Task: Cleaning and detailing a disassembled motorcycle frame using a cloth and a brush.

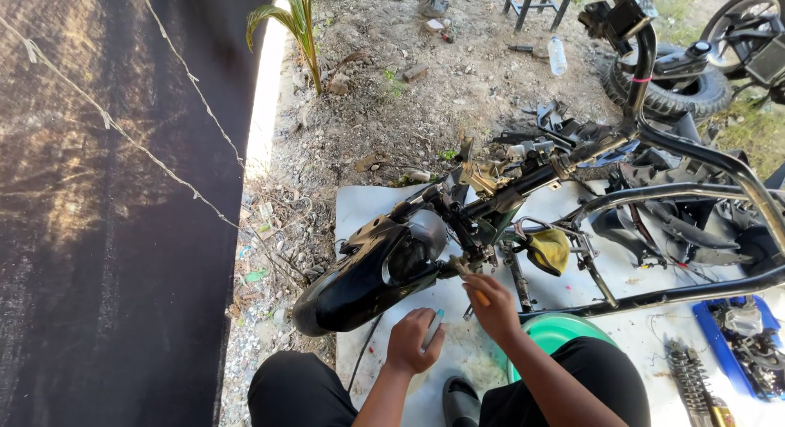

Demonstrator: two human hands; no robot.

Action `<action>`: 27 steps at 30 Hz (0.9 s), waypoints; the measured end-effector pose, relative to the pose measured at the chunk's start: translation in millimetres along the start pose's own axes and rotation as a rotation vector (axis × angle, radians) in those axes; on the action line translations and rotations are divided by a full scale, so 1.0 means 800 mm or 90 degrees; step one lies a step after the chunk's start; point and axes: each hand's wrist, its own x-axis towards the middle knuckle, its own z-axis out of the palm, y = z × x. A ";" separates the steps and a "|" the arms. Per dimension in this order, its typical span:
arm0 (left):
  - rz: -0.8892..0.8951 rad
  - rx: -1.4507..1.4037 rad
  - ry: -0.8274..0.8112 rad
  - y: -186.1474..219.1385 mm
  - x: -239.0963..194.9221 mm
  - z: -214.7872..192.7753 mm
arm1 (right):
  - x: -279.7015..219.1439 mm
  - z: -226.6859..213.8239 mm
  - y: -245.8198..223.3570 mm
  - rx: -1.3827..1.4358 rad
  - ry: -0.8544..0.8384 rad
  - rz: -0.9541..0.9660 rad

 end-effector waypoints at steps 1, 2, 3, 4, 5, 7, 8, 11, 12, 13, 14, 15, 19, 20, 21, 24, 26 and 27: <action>-0.001 0.001 0.000 -0.001 -0.002 0.002 | -0.012 0.004 0.001 0.002 0.000 0.000; 0.000 0.005 -0.003 -0.001 -0.004 0.003 | -0.023 0.008 0.000 -0.013 -0.032 -0.010; 0.005 0.009 -0.001 -0.002 0.002 0.004 | -0.026 0.012 0.003 -0.028 -0.063 -0.028; 0.008 0.010 0.006 -0.005 0.002 0.006 | -0.032 0.018 0.007 -0.028 -0.062 -0.035; 0.010 0.019 0.002 -0.006 0.001 0.009 | -0.041 0.022 0.011 -0.052 -0.097 -0.042; 0.012 0.024 -0.004 -0.009 0.000 0.013 | -0.055 0.027 0.018 -0.079 -0.133 -0.046; -0.008 0.027 -0.022 -0.011 0.000 0.015 | -0.061 0.029 0.020 -0.073 -0.151 -0.056; -0.008 0.021 -0.019 -0.012 0.000 0.018 | -0.076 0.031 0.017 -0.050 -0.185 -0.093; 0.012 0.015 0.002 -0.013 0.000 0.017 | -0.080 0.033 0.013 -0.031 -0.200 -0.119; 0.013 0.017 0.001 -0.015 0.001 0.018 | -0.079 0.038 0.018 -0.030 -0.197 -0.119; 0.000 0.024 -0.007 -0.017 0.001 0.018 | -0.078 0.044 0.022 -0.005 -0.193 -0.117; -0.014 0.030 -0.014 -0.019 0.000 0.020 | -0.077 0.048 0.027 0.020 -0.192 -0.116; -0.005 0.016 0.007 -0.002 0.001 0.003 | -0.061 0.032 0.028 0.019 -0.150 -0.073; -0.011 0.018 0.016 -0.002 0.002 0.001 | -0.059 0.030 0.022 0.008 -0.122 -0.057; -0.020 0.020 0.028 -0.002 0.003 0.001 | -0.054 0.028 0.018 -0.003 -0.098 -0.044; -0.020 0.024 0.021 -0.007 0.004 -0.001 | -0.049 0.031 0.023 -0.005 -0.127 -0.041; -0.014 0.026 0.023 -0.006 0.000 0.001 | -0.061 0.036 0.022 0.002 -0.155 -0.045; -0.004 0.030 0.034 -0.005 0.004 0.001 | -0.059 0.039 0.024 0.008 -0.182 -0.057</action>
